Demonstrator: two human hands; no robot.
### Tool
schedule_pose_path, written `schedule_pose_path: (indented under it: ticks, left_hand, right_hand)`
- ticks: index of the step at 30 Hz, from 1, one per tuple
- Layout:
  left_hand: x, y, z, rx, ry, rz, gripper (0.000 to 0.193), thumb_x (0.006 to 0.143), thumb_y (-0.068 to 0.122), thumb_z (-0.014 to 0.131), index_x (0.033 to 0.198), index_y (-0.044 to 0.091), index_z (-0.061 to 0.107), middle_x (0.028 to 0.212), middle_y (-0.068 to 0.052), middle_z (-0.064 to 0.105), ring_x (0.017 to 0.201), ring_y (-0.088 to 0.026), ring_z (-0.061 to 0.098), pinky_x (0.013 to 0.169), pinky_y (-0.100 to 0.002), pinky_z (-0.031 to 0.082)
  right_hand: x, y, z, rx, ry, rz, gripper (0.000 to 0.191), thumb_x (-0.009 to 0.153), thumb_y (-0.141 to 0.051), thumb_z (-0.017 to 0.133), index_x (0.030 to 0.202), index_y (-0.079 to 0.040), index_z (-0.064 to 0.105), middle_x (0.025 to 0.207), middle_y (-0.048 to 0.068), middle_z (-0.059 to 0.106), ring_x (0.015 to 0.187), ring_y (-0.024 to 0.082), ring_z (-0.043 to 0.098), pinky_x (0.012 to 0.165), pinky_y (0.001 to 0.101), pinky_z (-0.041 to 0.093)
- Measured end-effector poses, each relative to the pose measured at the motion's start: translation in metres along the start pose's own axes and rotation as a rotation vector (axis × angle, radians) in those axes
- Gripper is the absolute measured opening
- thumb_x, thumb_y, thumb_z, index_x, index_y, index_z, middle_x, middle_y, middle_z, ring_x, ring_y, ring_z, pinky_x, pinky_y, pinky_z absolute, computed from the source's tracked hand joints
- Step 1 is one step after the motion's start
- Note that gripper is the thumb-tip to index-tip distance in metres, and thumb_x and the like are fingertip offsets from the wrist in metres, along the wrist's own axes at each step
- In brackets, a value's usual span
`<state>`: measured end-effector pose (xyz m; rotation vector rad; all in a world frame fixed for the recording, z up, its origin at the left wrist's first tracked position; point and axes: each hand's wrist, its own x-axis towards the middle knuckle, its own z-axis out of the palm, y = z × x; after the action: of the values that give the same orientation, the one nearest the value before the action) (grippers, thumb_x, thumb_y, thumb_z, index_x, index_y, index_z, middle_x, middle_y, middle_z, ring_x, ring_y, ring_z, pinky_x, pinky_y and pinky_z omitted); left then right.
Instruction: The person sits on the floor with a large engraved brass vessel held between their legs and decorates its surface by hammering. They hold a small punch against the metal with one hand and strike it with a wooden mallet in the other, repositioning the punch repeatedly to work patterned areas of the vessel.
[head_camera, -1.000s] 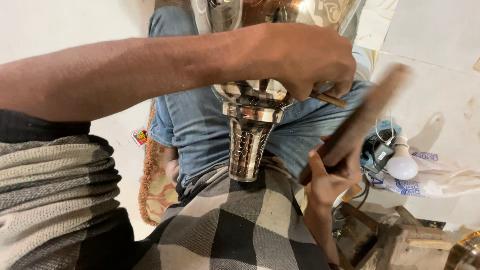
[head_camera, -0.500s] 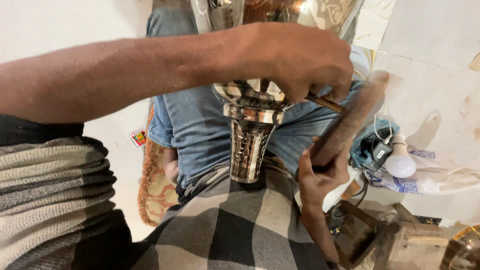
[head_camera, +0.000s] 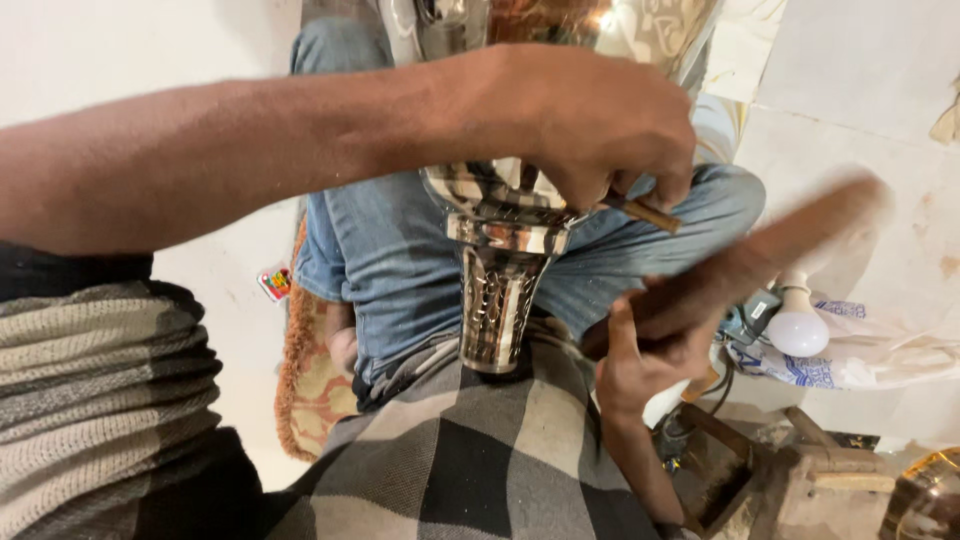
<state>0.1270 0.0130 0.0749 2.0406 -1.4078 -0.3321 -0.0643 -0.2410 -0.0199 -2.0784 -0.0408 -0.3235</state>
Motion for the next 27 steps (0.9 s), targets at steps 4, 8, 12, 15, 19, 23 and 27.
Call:
schedule_pose_path:
  ticks: [4, 8, 12, 15, 19, 23, 27]
  left_hand:
    - [-0.006, 0.002, 0.001, -0.022, 0.052, 0.056, 0.034, 0.066, -0.005, 0.076, 0.096, 0.011, 0.079, 0.078, -0.009, 0.077, 0.071, -0.027, 0.076, 0.057, -0.044, 0.056]
    - [-0.010, 0.002, 0.000, 0.014, 0.119, 0.082, 0.037, 0.064, -0.008, 0.074, 0.096, 0.010, 0.080, 0.077, -0.008, 0.077, 0.072, -0.026, 0.076, 0.054, -0.043, 0.056]
    - [-0.014, 0.002, -0.003, -0.036, -0.006, -0.012, 0.030, 0.072, -0.009, 0.072, 0.095, 0.009, 0.078, 0.078, -0.008, 0.077, 0.073, -0.024, 0.077, 0.056, -0.042, 0.056]
    - [-0.016, 0.003, -0.004, -0.021, 0.016, -0.008, 0.033, 0.070, -0.010, 0.071, 0.097, 0.009, 0.078, 0.081, -0.009, 0.078, 0.076, -0.024, 0.077, 0.058, -0.042, 0.057]
    - [-0.020, 0.002, -0.003, -0.008, 0.071, 0.048, 0.032, 0.074, -0.009, 0.071, 0.100, 0.008, 0.078, 0.085, -0.010, 0.078, 0.078, -0.025, 0.077, 0.060, -0.042, 0.059]
    - [-0.025, -0.002, -0.002, -0.022, 0.106, 0.109, 0.034, 0.073, -0.008, 0.072, 0.102, 0.008, 0.079, 0.086, -0.012, 0.078, 0.077, -0.027, 0.077, 0.060, -0.043, 0.059]
    - [-0.029, -0.003, 0.000, 0.023, 0.147, 0.141, 0.025, 0.074, -0.005, 0.073, 0.096, 0.007, 0.078, 0.083, -0.011, 0.078, 0.079, -0.026, 0.077, 0.060, -0.044, 0.059]
  right_hand:
    - [0.002, -0.010, 0.003, 0.030, -0.041, -0.006, 0.027, 0.091, 0.004, 0.077, 0.112, 0.008, 0.061, 0.098, 0.015, 0.071, 0.087, 0.019, 0.070, 0.088, 0.0321, 0.061]
    - [0.008, -0.017, 0.008, 0.206, 0.063, -0.050, 0.037, 0.092, 0.004, 0.075, 0.123, 0.008, 0.054, 0.097, 0.014, 0.071, 0.086, 0.018, 0.071, 0.090, 0.0304, 0.059]
    - [0.012, -0.020, 0.011, 0.119, -0.036, -0.115, 0.032, 0.091, 0.006, 0.072, 0.119, 0.008, 0.056, 0.102, 0.018, 0.071, 0.088, 0.023, 0.074, 0.084, 0.0335, 0.064]
    - [0.010, -0.024, 0.012, 0.198, -0.002, -0.082, 0.038, 0.092, 0.005, 0.072, 0.125, 0.007, 0.052, 0.104, 0.018, 0.071, 0.089, 0.022, 0.074, 0.083, 0.0318, 0.063]
    - [0.006, -0.031, 0.015, 0.261, 0.017, -0.055, 0.046, 0.093, 0.006, 0.073, 0.131, 0.006, 0.048, 0.109, 0.018, 0.069, 0.096, 0.022, 0.072, 0.090, 0.0341, 0.063]
    - [0.005, -0.036, 0.017, -0.063, -0.100, -0.085, 0.048, 0.086, 0.006, 0.070, 0.131, 0.012, 0.055, 0.108, 0.022, 0.071, 0.098, 0.022, 0.071, 0.089, 0.0353, 0.059]
    - [0.006, -0.036, 0.016, 0.116, 0.062, -0.071, 0.046, 0.087, 0.004, 0.074, 0.127, 0.007, 0.052, 0.106, 0.016, 0.071, 0.094, 0.018, 0.072, 0.088, 0.0330, 0.062]
